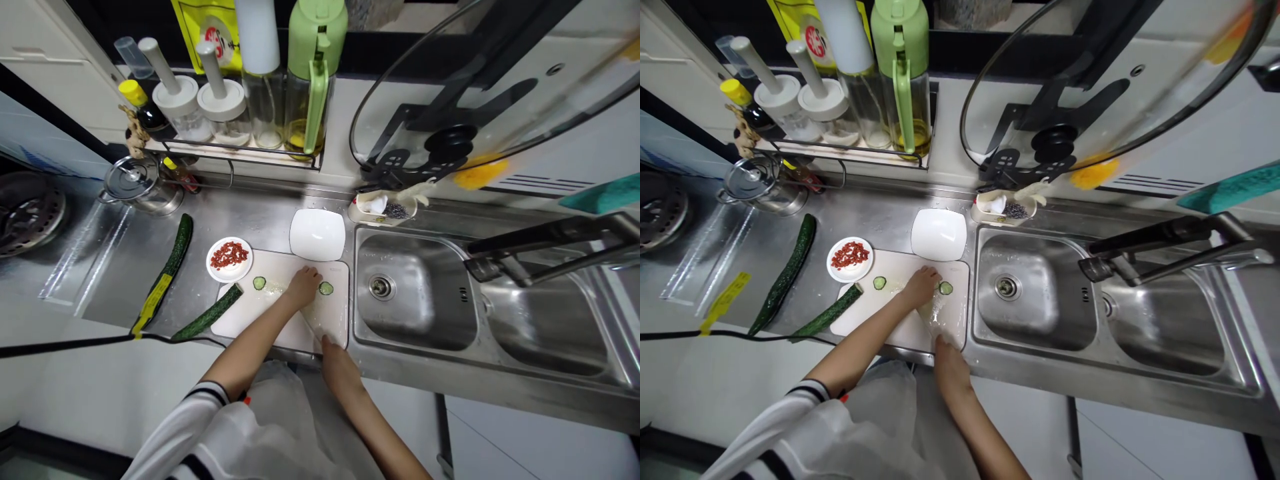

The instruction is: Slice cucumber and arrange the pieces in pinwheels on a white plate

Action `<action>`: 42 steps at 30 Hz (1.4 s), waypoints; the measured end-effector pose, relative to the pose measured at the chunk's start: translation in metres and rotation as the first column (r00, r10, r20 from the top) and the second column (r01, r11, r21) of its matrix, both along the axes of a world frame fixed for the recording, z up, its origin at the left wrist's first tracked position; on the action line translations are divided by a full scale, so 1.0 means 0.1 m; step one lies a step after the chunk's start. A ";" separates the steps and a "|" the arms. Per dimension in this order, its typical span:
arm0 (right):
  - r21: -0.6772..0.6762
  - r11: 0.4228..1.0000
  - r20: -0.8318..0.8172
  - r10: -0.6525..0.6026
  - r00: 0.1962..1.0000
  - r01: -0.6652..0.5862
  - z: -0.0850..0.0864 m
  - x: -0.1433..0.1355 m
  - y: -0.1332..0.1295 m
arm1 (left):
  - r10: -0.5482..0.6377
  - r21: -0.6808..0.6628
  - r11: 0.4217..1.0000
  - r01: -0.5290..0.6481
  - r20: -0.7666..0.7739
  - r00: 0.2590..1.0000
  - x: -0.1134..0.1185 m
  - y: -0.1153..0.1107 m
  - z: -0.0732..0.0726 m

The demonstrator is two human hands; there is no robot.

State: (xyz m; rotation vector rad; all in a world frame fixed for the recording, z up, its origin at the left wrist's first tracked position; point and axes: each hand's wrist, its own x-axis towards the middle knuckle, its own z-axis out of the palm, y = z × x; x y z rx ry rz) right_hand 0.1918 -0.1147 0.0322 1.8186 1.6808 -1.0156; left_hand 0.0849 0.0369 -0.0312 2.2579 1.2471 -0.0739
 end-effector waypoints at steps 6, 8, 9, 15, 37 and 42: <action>-0.019 1.000 0.009 0.010 1.000 -0.010 0.03 0.00 0.02 | -0.033 -0.012 0.999 0.032 -0.104 0.994 0.01 0.09 0.07; -0.006 1.000 0.007 0.021 1.000 -0.021 0.02 0.01 0.02 | -0.044 -0.020 0.999 0.042 -0.112 0.993 0.00 0.11 0.08; 0.002 1.000 0.003 0.023 1.000 -0.023 0.01 0.02 0.02 | -0.047 -0.023 0.999 0.045 -0.113 0.992 -0.01 0.12 0.08; 0.015 0.999 0.008 0.044 0.999 -0.044 -0.02 0.04 0.01 | 0.076 -0.115 0.990 -0.086 -0.089 0.993 -0.14 0.18 0.08; 0.069 0.995 0.006 0.073 0.997 -0.073 -0.07 0.10 0.00 | 0.651 -0.305 0.748 -0.590 0.165 0.741 -0.70 -0.34 -0.03; 0.075 0.994 -0.015 0.087 0.996 -0.086 -0.01 0.13 0.02 | 0.703 -0.339 0.698 -0.631 0.156 0.694 -0.76 -0.40 -0.07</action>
